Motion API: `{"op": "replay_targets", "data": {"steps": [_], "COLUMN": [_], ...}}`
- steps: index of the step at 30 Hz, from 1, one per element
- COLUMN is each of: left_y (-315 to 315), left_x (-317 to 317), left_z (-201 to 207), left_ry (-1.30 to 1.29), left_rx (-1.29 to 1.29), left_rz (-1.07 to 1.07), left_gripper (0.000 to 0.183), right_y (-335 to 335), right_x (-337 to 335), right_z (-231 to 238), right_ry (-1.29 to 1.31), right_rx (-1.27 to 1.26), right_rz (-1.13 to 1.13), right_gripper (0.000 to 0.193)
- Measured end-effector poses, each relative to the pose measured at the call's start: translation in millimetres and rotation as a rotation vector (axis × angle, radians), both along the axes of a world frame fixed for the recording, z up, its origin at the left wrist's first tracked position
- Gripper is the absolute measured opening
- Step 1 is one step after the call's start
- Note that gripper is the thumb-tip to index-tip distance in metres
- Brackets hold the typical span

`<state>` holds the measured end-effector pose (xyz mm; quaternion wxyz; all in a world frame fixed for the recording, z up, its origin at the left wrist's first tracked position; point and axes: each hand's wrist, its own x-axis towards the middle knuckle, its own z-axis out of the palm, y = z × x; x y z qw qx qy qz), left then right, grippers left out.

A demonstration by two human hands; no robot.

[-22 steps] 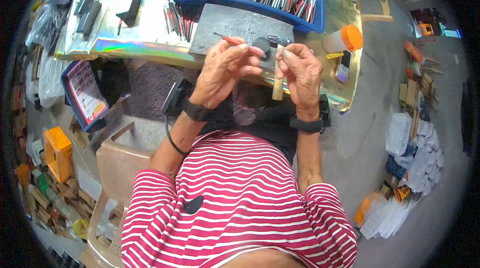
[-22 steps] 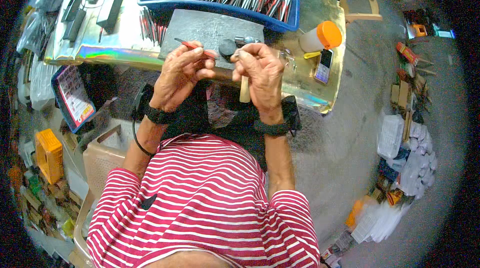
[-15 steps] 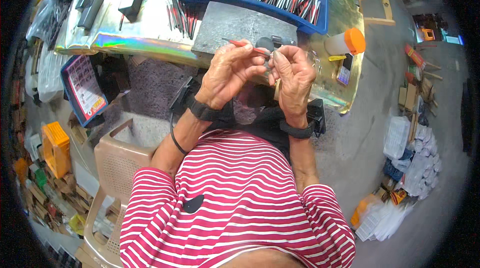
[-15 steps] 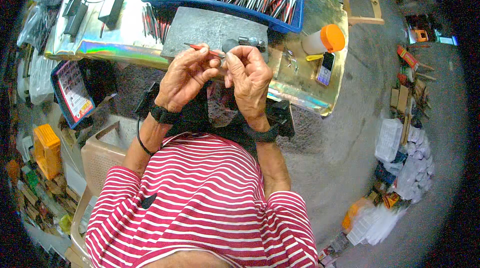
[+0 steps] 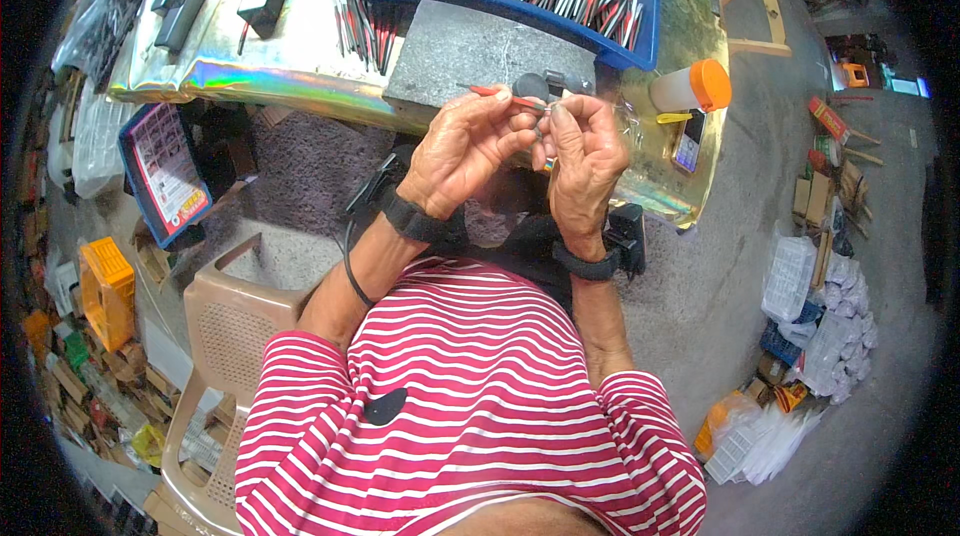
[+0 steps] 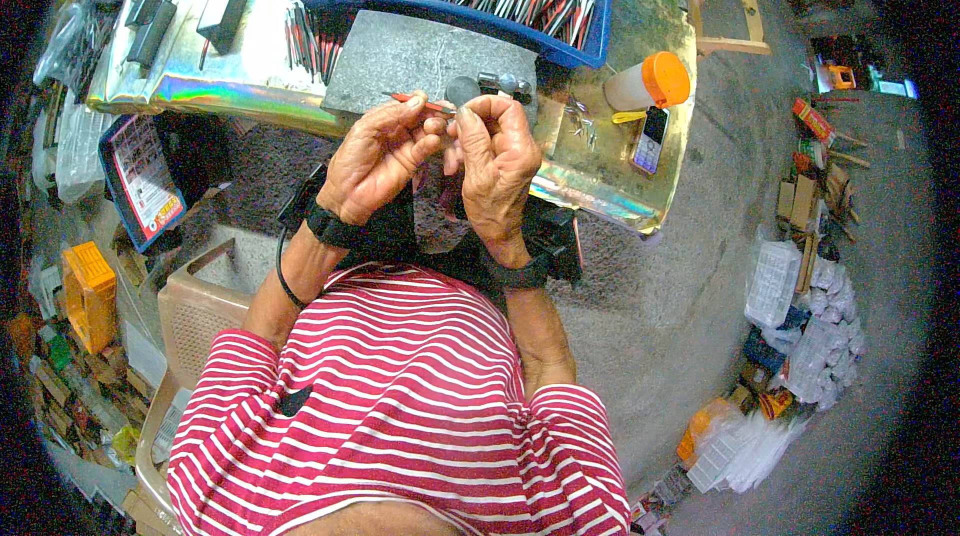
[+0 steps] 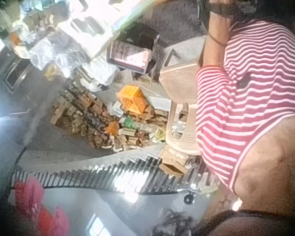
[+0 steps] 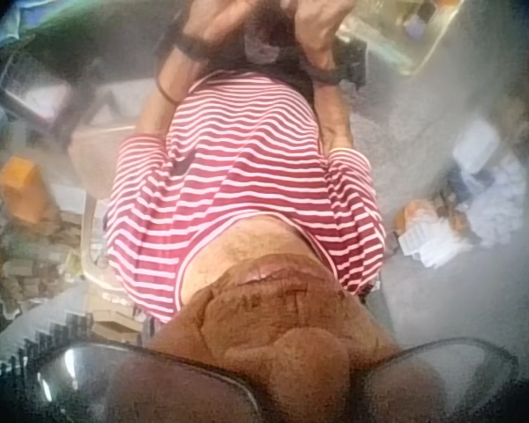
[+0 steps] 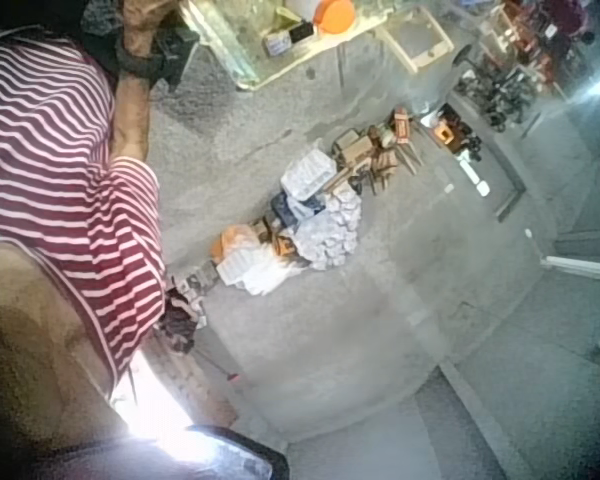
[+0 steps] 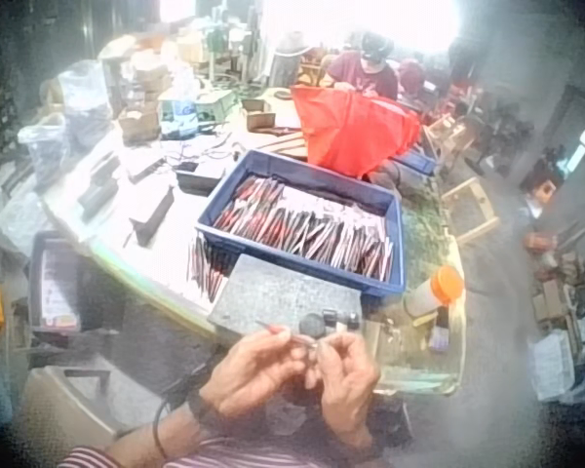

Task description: The person picks up a metal pin and a cylindrical component, inserts the pin into the component, and places them on an anvil block. Using a hammer, the person strikes the pin and then places the assembled item into a blue bin.

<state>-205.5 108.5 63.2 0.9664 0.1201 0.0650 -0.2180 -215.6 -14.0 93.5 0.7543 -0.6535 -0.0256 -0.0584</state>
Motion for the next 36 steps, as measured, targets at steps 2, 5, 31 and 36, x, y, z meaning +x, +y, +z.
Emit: {"op": "replay_targets", "data": {"steps": [2, 5, 31, 36], "left_y": [-0.6, -0.8, -13.8, -17.0], "left_x": [0.4, 1.0, 5.2, 16.0], "left_z": [-1.4, -3.5, 7.6, -4.5], "left_ry": [0.0, 0.002, -0.282, -0.389], "left_rx": [-0.017, -0.008, 0.848, 1.084], "left_rz": [-0.001, -0.042, 0.274, 0.325], "left_gripper": [0.011, 0.011, 0.008, 0.004], "right_y": [0.1, 1.4, 2.5, 0.2], "right_x": [-0.1, -0.5, 0.2, 0.2], "right_z": [-2.9, -1.8, -35.7, -37.2], "right_ry": [-0.011, -0.02, 0.294, 0.349], "right_rx": [0.029, 0.053, 0.395, 0.504], "right_rz": [-0.003, -0.015, -0.012, 0.051], "right_gripper": [0.008, 0.008, 0.013, 0.022]}}
